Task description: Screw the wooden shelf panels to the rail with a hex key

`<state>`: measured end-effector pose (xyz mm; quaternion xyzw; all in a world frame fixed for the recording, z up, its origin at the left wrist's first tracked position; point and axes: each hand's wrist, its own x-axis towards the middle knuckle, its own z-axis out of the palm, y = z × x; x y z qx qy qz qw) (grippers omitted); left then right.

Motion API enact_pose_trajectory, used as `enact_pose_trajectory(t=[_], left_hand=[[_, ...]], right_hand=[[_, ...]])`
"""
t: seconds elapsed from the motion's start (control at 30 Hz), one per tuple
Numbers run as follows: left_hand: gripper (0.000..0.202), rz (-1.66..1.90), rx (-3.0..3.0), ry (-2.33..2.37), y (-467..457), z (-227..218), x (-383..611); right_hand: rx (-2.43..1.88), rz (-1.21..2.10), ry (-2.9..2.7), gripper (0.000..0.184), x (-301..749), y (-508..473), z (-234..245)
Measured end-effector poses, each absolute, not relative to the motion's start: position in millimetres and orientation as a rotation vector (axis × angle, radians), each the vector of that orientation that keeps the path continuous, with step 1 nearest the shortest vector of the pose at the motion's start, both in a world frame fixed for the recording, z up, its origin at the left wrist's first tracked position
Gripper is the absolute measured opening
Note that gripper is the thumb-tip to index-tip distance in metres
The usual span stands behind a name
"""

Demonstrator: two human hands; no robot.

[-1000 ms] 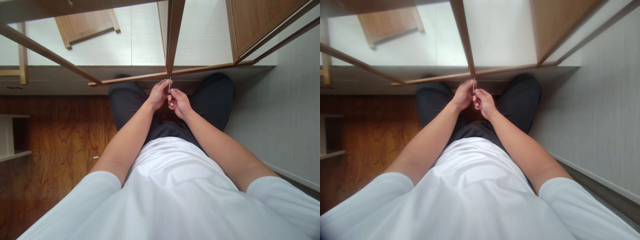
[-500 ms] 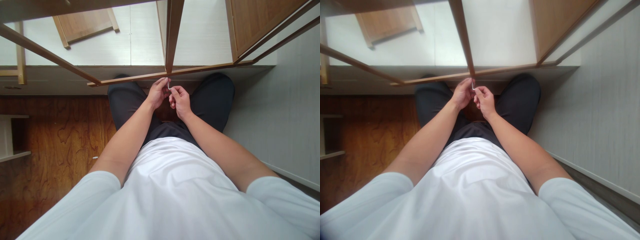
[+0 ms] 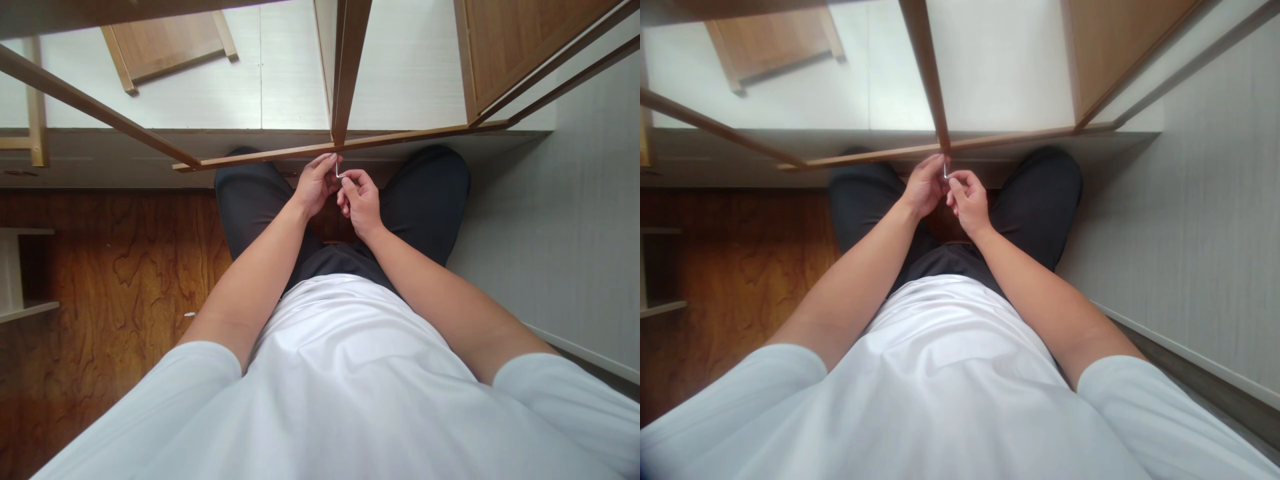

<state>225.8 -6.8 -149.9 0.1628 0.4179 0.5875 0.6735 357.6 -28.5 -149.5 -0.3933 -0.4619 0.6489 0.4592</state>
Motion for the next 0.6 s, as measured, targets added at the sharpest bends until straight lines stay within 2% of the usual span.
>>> enact_pose_trajectory(t=[0.6], left_hand=[[0.014, 1.309, 0.387, 0.989, -7, -149, 226]], right_hand=[[-1.031, 1.587, -1.161, 0.046, 359, -30, -139]])
